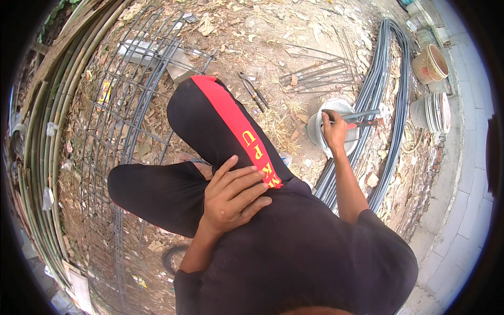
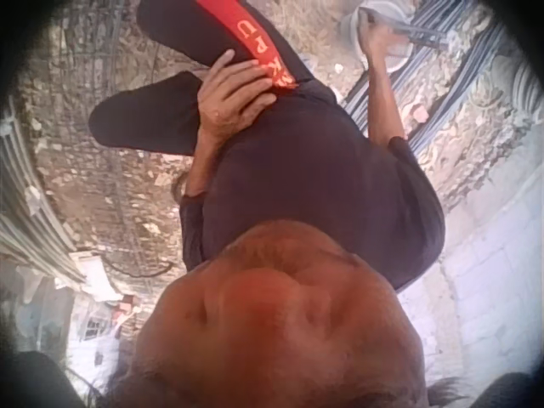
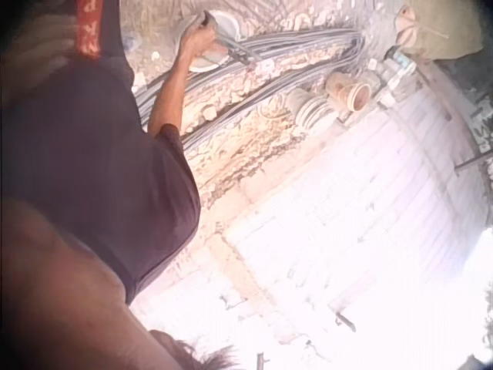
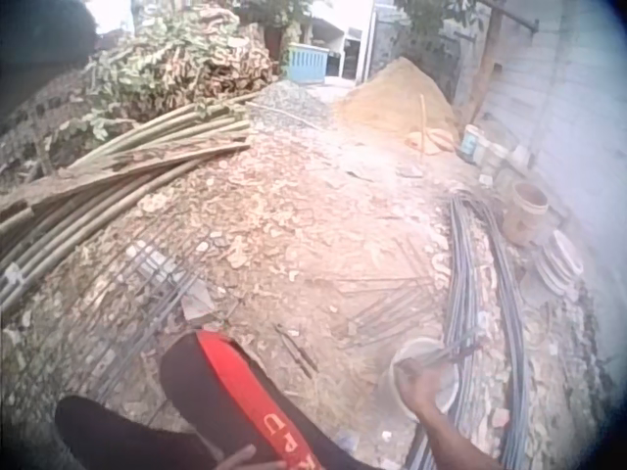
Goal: The person secures metal bars together by hand and with pliers using short lengths of wire. They twist the wire around the intersections of a rebar grid to form a cage-like structure.
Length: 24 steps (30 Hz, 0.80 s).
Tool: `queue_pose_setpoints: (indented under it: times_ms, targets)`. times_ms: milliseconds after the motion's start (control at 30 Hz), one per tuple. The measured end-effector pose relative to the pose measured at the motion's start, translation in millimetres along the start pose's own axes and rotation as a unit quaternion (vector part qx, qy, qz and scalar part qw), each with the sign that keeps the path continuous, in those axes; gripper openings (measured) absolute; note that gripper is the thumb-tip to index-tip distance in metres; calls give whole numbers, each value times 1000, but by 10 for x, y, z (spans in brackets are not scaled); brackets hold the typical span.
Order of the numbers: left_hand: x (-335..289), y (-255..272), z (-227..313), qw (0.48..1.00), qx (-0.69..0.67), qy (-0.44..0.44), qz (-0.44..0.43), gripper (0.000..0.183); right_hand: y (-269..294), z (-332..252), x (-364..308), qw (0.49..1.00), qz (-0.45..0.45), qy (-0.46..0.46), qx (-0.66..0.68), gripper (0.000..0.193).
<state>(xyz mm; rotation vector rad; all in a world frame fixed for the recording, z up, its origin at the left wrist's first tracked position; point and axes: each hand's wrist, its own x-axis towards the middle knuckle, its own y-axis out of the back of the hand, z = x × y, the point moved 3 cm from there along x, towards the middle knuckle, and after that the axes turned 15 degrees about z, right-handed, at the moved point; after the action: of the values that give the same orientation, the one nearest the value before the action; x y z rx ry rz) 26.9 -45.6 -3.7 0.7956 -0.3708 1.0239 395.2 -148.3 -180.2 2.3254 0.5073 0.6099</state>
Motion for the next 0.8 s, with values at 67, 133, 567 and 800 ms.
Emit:
queue_pose_setpoints:
  times_ms: [67,133,567,800]
  targets:
    - [76,308,-66,989,-53,58,122,28,-264,-426,68,998,0,39,57,23]
    - [136,600,-310,962,-47,121,242,33,-688,-803,190,997,-10,6,78,21]
    - [284,180,-2909,813,-26,553,181,29,-3143,-1023,464,923,-297,103,-221,55]
    - [515,-601,-3773,711,-224,649,151,34,-3252,-677,76,929,-197,196,-245,60]
